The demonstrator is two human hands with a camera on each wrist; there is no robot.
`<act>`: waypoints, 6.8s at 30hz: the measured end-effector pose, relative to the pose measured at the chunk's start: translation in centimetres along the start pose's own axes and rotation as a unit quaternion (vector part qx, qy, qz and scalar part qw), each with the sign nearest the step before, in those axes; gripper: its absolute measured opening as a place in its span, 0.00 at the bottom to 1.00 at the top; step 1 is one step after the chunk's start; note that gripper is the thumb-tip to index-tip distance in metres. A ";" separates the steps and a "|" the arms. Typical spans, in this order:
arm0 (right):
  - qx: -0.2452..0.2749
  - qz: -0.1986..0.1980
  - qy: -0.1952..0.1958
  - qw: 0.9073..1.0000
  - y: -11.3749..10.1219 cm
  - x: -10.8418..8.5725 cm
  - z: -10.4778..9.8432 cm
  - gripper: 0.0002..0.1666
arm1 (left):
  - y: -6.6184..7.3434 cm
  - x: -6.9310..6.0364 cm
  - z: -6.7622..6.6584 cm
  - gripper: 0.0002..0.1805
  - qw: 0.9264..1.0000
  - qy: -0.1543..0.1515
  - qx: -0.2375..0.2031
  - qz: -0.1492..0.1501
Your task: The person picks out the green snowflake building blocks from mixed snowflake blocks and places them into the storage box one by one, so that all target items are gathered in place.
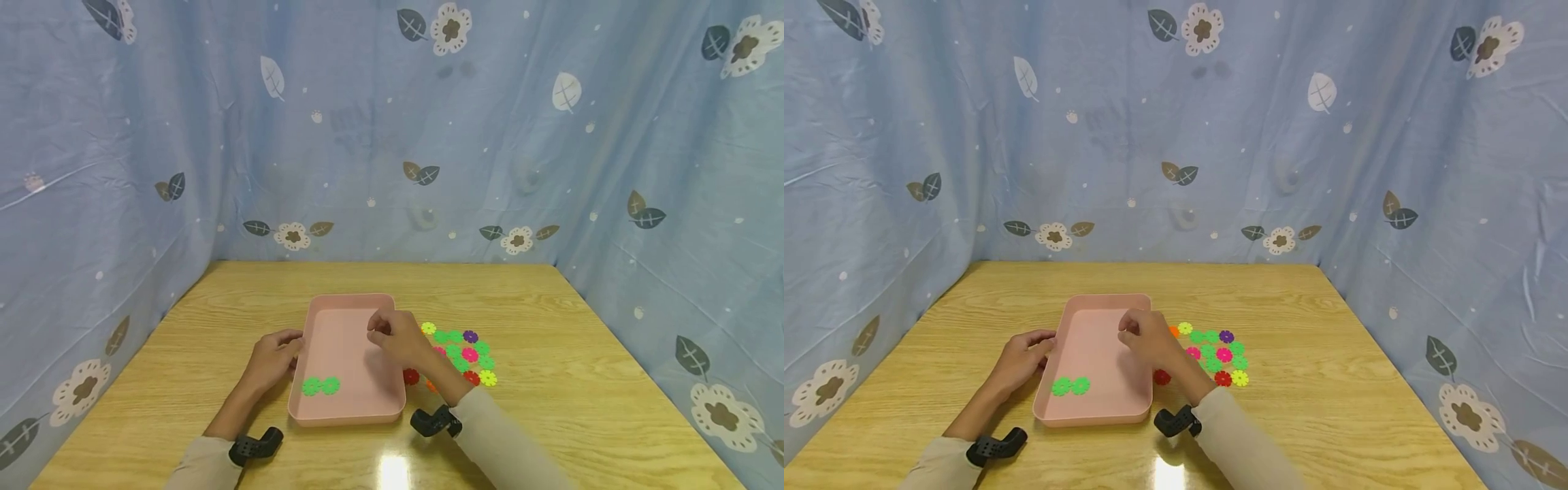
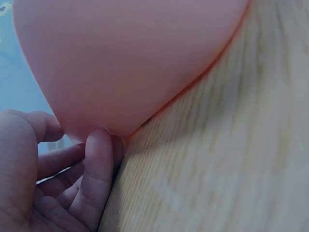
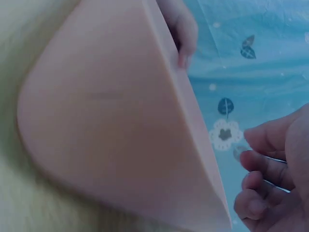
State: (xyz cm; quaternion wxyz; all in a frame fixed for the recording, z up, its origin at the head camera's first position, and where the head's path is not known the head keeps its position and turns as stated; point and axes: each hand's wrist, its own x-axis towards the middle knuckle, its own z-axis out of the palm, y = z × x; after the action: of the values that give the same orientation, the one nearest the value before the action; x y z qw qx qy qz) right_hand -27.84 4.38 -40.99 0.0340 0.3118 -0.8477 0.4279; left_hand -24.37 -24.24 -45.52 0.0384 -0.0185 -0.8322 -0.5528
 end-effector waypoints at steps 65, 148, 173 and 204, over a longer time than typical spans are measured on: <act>-0.195 0.176 -0.013 0.965 8.3 -3.4 -8.0 0.14 | -0.2 0.1 0.1 0.22 1.000 0.002 -0.009 -0.005; 0.046 0.050 -0.060 0.996 -1.6 0.0 -0.9 0.05 | 0.2 -0.2 0.0 0.23 1.000 -0.006 -0.001 -0.001; -0.038 0.072 -0.128 0.988 -2.5 -0.2 2.3 0.11 | 0.1 -0.1 0.1 0.22 1.000 -0.007 -0.001 -0.001; -0.130 0.065 -0.154 0.977 -2.3 -1.1 4.0 0.07 | 0.1 -0.4 0.2 0.23 1.000 -0.022 -0.014 -0.003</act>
State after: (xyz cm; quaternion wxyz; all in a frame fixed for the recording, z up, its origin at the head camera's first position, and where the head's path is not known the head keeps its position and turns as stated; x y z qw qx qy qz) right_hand -24.79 0.92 -42.27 -0.0844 0.3113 -0.9094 0.2626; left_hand -23.99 -24.05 -45.58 0.0179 -0.0285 -0.8250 -0.5641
